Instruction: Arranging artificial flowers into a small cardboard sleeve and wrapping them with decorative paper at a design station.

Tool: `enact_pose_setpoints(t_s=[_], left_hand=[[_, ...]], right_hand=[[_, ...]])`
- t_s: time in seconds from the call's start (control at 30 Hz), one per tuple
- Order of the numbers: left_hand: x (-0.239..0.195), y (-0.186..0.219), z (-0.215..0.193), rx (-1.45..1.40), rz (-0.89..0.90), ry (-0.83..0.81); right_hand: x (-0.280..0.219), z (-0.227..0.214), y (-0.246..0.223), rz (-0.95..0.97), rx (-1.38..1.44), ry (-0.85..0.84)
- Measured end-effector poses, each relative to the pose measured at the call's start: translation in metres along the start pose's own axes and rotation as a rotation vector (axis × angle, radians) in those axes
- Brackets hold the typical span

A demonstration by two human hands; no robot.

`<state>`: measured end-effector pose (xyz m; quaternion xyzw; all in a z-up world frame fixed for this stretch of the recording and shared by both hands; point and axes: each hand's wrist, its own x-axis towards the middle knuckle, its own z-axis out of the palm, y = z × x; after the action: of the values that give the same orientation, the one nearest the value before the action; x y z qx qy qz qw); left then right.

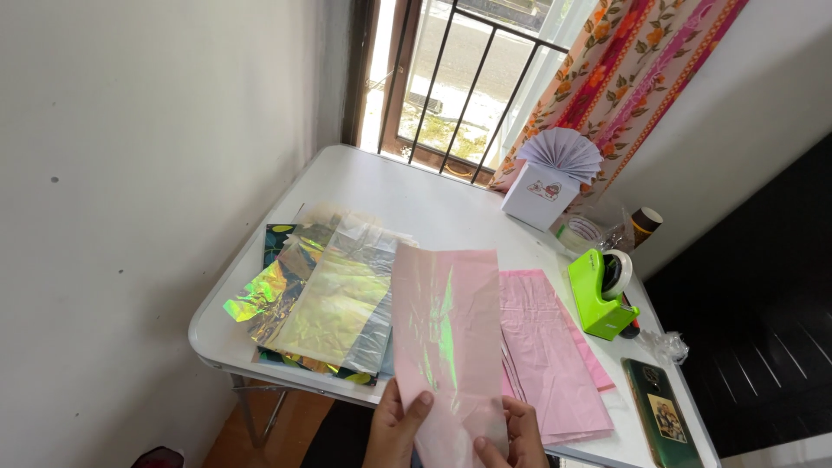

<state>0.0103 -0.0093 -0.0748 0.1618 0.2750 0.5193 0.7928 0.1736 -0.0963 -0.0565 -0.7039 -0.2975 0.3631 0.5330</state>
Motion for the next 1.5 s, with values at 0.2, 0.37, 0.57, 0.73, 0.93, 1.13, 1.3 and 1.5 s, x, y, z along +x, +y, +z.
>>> enact_pose_setpoints(t_s=[0.2,0.37,0.57,0.73,0.93,1.13,1.3,1.5], left_hand=[[-0.007,-0.002,0.007,-0.12,-0.014,-0.031],[-0.002,-0.001,-0.001,-0.017,-0.016,-0.056],[-0.007,0.004,-0.005,0.149,-0.243,-0.231],[-0.018,0.02,0.013,0.383,-0.31,-0.133],[-0.011,0.001,0.002,0.272,-0.127,-0.263],[-0.015,-0.003,0.002,0.375,-0.048,-0.192],[-0.011,-0.007,0.0,0.266,-0.004,-0.228],[-0.017,-0.003,0.008,0.214,-0.199,-0.096]], right_hand=[[-0.031,0.035,-0.019,-0.388,0.033,0.046],[-0.014,0.025,0.004,-0.234,-0.061,0.069],[-0.017,0.027,-0.005,-0.176,0.14,0.129],[-0.015,0.021,-0.008,-0.108,-0.027,0.082],[-0.018,0.029,-0.004,-0.253,-0.173,0.253],[-0.021,0.04,-0.002,-0.48,-0.226,0.262],[-0.002,0.021,0.002,-0.262,0.133,0.32],[0.01,0.013,0.013,-0.294,0.129,0.275]])
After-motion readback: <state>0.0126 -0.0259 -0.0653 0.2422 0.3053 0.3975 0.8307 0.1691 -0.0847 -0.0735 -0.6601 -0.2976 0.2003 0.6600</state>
